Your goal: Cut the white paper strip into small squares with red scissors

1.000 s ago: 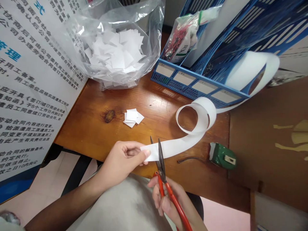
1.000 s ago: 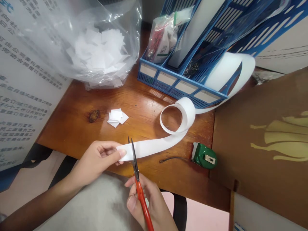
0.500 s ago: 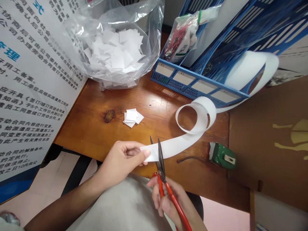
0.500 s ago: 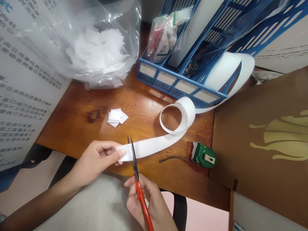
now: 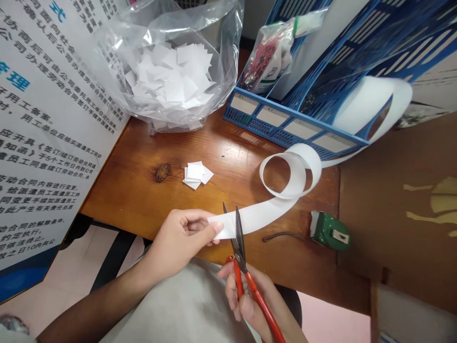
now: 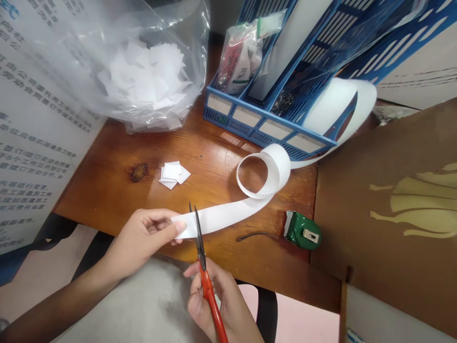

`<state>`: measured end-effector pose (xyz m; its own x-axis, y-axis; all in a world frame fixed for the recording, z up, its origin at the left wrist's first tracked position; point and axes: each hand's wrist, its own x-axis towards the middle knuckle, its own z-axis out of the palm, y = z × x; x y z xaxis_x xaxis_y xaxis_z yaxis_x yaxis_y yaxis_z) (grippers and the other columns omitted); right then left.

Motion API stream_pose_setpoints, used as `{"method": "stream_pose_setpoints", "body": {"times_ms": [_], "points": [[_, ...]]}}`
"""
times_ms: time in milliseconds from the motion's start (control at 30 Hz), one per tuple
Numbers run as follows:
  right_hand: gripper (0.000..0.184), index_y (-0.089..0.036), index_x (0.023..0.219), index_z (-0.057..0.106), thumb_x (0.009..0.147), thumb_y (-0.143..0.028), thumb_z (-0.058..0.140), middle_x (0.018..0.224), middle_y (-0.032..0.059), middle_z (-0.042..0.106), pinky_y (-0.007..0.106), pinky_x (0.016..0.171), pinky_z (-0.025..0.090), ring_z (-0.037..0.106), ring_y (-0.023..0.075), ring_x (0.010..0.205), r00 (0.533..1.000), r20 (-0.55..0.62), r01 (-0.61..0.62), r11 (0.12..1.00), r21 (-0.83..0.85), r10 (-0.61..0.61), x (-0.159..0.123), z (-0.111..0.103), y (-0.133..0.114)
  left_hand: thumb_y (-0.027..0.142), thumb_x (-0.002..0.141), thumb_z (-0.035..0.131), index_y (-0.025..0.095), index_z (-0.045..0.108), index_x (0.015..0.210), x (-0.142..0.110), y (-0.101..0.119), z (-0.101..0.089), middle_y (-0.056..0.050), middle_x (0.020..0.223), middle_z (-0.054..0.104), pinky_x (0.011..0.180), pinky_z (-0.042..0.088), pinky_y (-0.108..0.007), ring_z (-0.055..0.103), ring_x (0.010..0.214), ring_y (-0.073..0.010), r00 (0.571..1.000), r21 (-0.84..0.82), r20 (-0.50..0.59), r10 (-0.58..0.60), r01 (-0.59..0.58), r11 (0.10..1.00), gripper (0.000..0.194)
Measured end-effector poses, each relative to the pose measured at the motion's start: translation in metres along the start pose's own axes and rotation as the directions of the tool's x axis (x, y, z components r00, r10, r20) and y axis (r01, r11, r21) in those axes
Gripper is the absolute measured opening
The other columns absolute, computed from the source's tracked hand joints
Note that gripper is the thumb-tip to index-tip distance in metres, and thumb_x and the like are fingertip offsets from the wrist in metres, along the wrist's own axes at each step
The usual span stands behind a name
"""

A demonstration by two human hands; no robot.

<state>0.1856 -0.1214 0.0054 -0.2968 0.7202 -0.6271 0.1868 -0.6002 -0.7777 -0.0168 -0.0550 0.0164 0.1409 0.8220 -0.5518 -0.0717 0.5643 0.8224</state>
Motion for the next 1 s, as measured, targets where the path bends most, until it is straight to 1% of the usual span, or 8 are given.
{"method": "stream_pose_setpoints", "body": {"times_ms": [67,200,267,433,633,800,900,1000], "points": [[0.062,-0.021,0.103,0.070,0.084,-0.080,0.061,0.076,0.0033,0.059,0.036,0.070,0.048,0.054,0.0195,0.064,0.999,0.040,0.012,1.000,-0.016,-0.011,-0.002,-0.002,0.001,0.035,0.087,0.075,0.018,0.083,0.087,0.000,0.000,0.000,-0.003,0.069,0.075,0.067,0.056,-0.022,0.066,0.065,-0.0132,1.000,0.003,-0.015,0.009,-0.009,1.000,0.019],[0.059,-0.020,0.111,0.067,0.092,-0.075,0.055,0.078,0.0006,0.056,0.033,0.071,0.043,0.051,0.0167,0.064,0.998,0.054,-0.016,1.000,-0.026,0.017,-0.008,-0.004,0.003,0.036,0.087,0.076,0.018,0.084,0.089,0.000,0.000,0.000,-0.004,0.070,0.076,0.068,0.058,-0.024,0.068,0.066,-0.0142,1.000,0.008,-0.020,0.019,-0.019,1.000,0.019],[0.060,-0.020,0.112,0.067,0.092,-0.075,0.054,0.078,0.0004,0.056,0.033,0.071,0.042,0.051,0.0171,0.064,0.998,0.054,-0.026,0.999,-0.034,0.027,-0.010,-0.004,0.004,0.035,0.086,0.077,0.018,0.084,0.089,0.000,-0.001,0.000,-0.003,0.070,0.076,0.068,0.058,-0.023,0.068,0.066,-0.0137,1.000,0.000,-0.017,0.019,-0.019,1.000,0.018],[0.059,-0.020,0.112,0.068,0.091,-0.074,0.057,0.084,0.0038,0.061,0.037,0.078,0.043,0.055,0.0202,0.072,0.999,0.041,-0.005,0.998,-0.064,0.008,-0.008,-0.004,0.006,0.032,0.088,0.075,0.019,0.084,0.090,0.001,0.000,0.001,-0.002,0.069,0.075,0.067,0.056,-0.020,0.066,0.065,-0.0115,1.000,-0.021,-0.018,0.015,-0.016,1.000,0.016],[0.057,-0.020,0.111,0.068,0.091,-0.072,0.058,0.080,0.0028,0.059,0.038,0.078,0.044,0.054,0.0202,0.069,0.999,0.044,0.002,0.999,-0.053,0.000,-0.007,-0.006,0.009,0.033,0.084,0.081,0.019,0.083,0.084,0.000,0.001,0.002,-0.001,0.068,0.075,0.065,0.053,-0.017,0.064,0.064,-0.0100,1.000,-0.028,-0.012,0.009,-0.009,1.000,0.015],[0.057,-0.019,0.114,0.065,0.094,-0.072,0.055,0.079,0.0005,0.054,0.033,0.068,0.043,0.051,0.0169,0.064,0.999,0.045,-0.026,1.000,-0.013,0.027,-0.009,-0.005,0.011,0.034,0.085,0.081,0.019,0.084,0.089,0.000,0.000,0.002,-0.001,0.068,0.074,0.064,0.051,-0.016,0.063,0.064,-0.0090,1.000,-0.024,-0.008,0.003,-0.003,1.000,0.016],[0.058,-0.019,0.111,0.064,0.093,-0.073,0.054,0.072,-0.0015,0.051,0.030,0.062,0.042,0.046,0.0147,0.058,0.997,0.055,-0.054,0.998,0.021,0.053,-0.008,-0.002,0.008,0.033,0.085,0.080,0.019,0.084,0.090,0.001,0.000,0.002,0.000,0.068,0.074,0.065,0.052,-0.016,0.064,0.064,-0.0089,1.000,-0.027,-0.005,0.004,-0.004,1.000,0.016],[0.058,-0.018,0.106,0.066,0.091,-0.074,0.056,0.067,-0.0026,0.050,0.028,0.059,0.042,0.046,0.0138,0.056,0.996,0.008,-0.091,0.996,0.019,0.091,-0.007,0.001,0.004,0.032,0.088,0.076,0.018,0.083,0.089,0.001,-0.001,0.002,-0.001,0.069,0.074,0.066,0.052,-0.016,0.064,0.065,-0.0088,1.000,-0.019,-0.001,-0.003,0.003,1.000,0.015]]}}
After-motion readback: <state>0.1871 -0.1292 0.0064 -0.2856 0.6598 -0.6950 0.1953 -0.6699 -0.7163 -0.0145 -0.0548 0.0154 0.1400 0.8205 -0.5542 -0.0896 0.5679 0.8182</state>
